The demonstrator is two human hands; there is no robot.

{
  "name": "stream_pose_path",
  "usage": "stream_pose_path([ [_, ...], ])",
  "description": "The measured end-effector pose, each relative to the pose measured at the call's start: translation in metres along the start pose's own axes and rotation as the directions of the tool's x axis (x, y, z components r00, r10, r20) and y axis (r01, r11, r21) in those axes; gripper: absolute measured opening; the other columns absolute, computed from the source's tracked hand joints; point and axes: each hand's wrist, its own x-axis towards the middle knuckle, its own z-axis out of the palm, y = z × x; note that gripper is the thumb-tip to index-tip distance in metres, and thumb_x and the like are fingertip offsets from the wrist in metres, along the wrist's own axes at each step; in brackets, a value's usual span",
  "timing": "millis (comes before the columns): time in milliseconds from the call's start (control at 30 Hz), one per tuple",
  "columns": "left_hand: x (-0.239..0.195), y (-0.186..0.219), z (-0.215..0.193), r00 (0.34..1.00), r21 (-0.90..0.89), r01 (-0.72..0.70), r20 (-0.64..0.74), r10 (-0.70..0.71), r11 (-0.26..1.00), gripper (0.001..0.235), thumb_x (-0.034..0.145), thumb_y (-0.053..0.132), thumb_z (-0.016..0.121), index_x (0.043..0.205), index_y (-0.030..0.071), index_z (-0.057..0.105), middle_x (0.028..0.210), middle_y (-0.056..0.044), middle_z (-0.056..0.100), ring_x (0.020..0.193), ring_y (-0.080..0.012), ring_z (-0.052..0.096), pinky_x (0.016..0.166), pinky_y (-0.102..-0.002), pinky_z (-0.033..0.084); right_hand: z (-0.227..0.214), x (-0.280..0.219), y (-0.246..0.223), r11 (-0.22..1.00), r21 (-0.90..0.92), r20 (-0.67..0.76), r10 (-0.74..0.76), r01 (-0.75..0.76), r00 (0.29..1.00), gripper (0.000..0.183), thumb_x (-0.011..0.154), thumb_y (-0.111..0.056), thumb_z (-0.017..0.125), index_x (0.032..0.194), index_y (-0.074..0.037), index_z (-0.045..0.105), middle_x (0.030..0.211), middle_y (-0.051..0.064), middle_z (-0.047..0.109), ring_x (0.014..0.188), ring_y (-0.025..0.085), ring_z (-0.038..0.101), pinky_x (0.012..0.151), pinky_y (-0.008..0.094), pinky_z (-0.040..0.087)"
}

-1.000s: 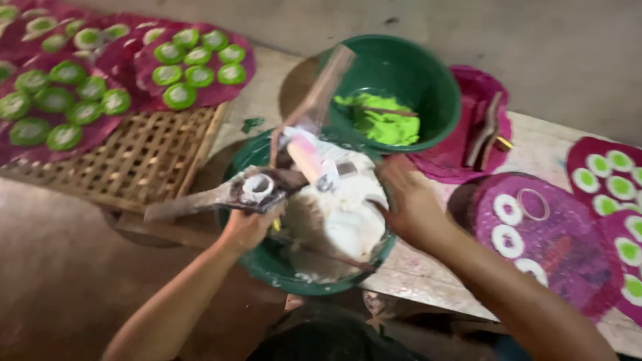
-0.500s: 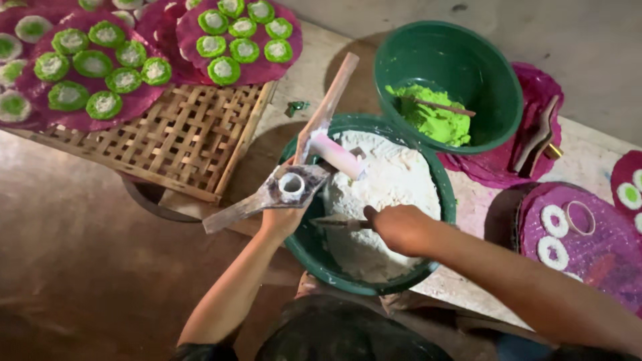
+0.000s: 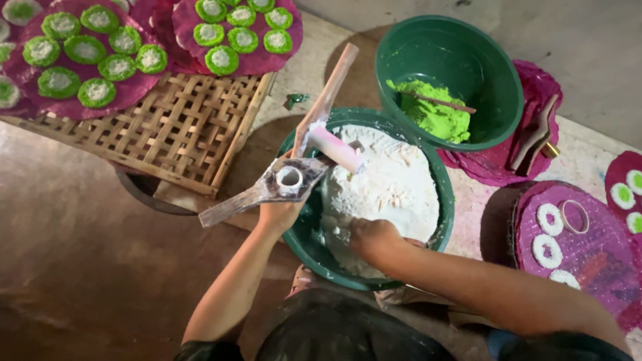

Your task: The person prepares cakes using wooden molds and presses. They fill the molds with green dough, press them together, dip the tool into white flour, and place the molded cakes onto trays.

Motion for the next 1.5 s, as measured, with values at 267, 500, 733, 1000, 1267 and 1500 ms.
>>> stream_pose_path([
  [267,-0.001,-0.003,0.004,1.0,0.046,-0.029,-0.001,0.029,0.999,0.054,0.09,0.011,0.078,0.137,0.001,0.054,0.112,-0.004,0.071,0.101,-0.0106,0.068,0.09,-0.028,0.056,-0.014,-0.086,0.026,0.912,0.407,0.125,-0.007,-0.045,0.992,0.028,0.09,-0.01,0.057,0.114,-0.007,0.069,0.096,0.015,0.073,0.088,0.035,0.072,0.075,0.047,0.056],
  [500,0.002,0.004,0.011,0.998,0.28,-0.056,0.033,0.048,0.958,0.051,0.089,0.018,0.078,0.132,0.001,0.057,0.109,-0.007,0.073,0.098,-0.0167,0.07,0.088,-0.033,0.057,-0.059,-0.16,0.048,0.481,0.873,0.034,0.112,-0.084,0.993,0.031,0.091,-0.017,0.063,0.12,-0.008,0.072,0.106,0.014,0.08,0.096,0.029,0.076,0.083,0.038,0.059],
  [733,-0.002,0.031,0.037,0.946,0.607,-0.284,0.304,0.113,0.742,0.067,0.079,0.041,0.074,0.137,0.013,0.057,0.131,-0.012,0.066,0.106,-0.0304,0.069,0.087,-0.038,0.055,-0.119,-0.182,0.092,0.384,0.911,0.009,0.344,-0.15,0.939,0.034,0.093,-0.023,0.065,0.122,-0.006,0.072,0.105,0.011,0.081,0.095,0.029,0.072,0.082,0.037,0.058],
  [1000,-0.003,0.022,0.069,0.838,0.63,-0.43,0.545,0.027,0.646,0.049,0.089,0.048,0.075,0.127,0.018,0.065,0.132,-0.013,0.067,0.116,-0.0319,0.066,0.098,-0.039,0.054,-0.145,-0.113,0.05,0.974,-0.004,-0.207,0.221,-0.226,0.953,0.026,0.089,-0.014,0.06,0.115,-0.014,0.065,0.088,0.006,0.066,0.075,0.024,0.07,0.058,0.039,0.054],
  [1267,0.01,0.039,0.036,0.888,0.609,-0.075,0.401,-0.225,0.789,0.047,0.084,0.038,0.072,0.129,0.023,0.066,0.127,-0.006,0.07,0.115,-0.0281,0.068,0.095,-0.038,0.056,-0.18,-0.168,0.041,0.972,-0.013,-0.387,0.211,-0.234,0.898,0.033,0.075,-0.01,0.063,0.108,-0.009,0.067,0.083,0.005,0.065,0.069,0.023,0.069,0.055,0.037,0.055],
  [1500,0.016,0.042,0.052,0.827,0.629,-0.545,0.51,0.235,0.554,0.063,0.071,0.04,0.078,0.126,0.015,0.062,0.131,-0.01,0.066,0.118,-0.0331,0.065,0.088,-0.04,0.054,-0.208,-0.113,0.024,0.948,-0.246,-0.161,0.168,-0.205,0.972,0.024,0.095,-0.009,0.057,0.117,-0.002,0.061,0.082,0.008,0.064,0.07,0.024,0.07,0.048,0.033,0.055],
])
